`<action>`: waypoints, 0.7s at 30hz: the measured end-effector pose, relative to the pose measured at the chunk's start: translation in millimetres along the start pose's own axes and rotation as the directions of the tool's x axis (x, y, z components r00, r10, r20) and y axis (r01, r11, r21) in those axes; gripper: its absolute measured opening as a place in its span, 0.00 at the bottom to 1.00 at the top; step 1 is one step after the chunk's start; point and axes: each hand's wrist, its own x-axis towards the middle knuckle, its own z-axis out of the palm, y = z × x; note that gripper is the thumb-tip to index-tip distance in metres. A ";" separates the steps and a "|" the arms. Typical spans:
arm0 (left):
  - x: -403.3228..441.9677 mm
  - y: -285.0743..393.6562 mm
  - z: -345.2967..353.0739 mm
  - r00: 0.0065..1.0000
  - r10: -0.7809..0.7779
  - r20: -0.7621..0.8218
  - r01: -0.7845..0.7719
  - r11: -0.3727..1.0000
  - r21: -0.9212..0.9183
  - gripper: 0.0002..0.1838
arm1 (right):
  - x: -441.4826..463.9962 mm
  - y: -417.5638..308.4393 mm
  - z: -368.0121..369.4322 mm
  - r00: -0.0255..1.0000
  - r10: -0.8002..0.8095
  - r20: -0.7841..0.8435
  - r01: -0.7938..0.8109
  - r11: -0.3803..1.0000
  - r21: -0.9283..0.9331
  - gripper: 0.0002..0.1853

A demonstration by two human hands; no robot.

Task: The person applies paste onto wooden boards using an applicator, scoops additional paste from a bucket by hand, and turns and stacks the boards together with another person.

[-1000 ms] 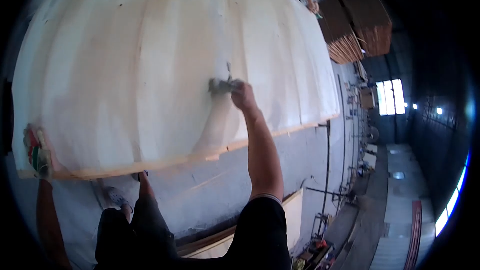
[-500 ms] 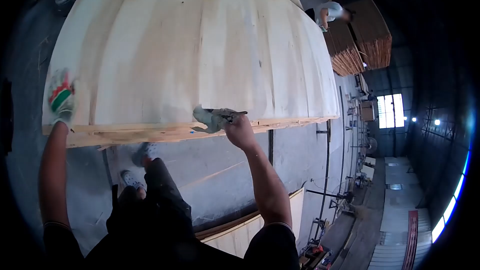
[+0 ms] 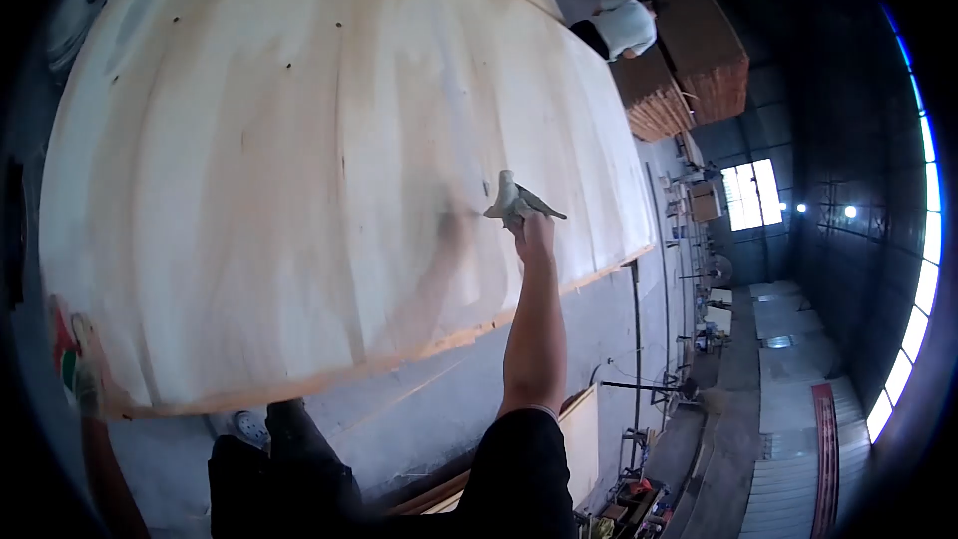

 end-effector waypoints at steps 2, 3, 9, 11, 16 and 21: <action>7.4 8.4 -8.1 0.997 -0.032 0.063 0.034 0.999 -0.026 0.30 | 43.2 34.0 -0.6 0.995 0.095 -0.015 -0.096 0.986 -0.137 0.13; 9.9 14.0 -13.3 0.994 -0.046 0.095 0.050 0.998 -0.041 0.29 | 67.7 53.2 14.7 0.970 -0.070 -0.232 -0.039 0.898 -0.438 0.13; 14.4 22.2 -7.9 0.975 -0.056 0.214 0.083 0.990 -0.116 0.24 | 71.6 42.7 28.1 0.922 -0.328 0.208 0.319 0.334 -0.887 0.16; 10.6 14.0 -2.3 0.978 -0.049 0.205 0.073 0.991 -0.114 0.25 | 47.2 53.0 -3.7 0.853 -0.306 0.423 0.516 0.362 -0.777 0.19; 14.3 -33.1 3.1 0.989 0.018 0.150 -0.007 0.997 -0.072 0.26 | -88.6 25.3 10.6 0.881 0.209 0.425 0.197 0.655 -0.730 0.11; 31.4 -86.8 15.4 0.986 0.136 0.098 -0.143 0.988 0.057 0.29 | -264.9 21.0 96.6 0.899 0.029 0.437 0.085 0.967 -0.239 0.15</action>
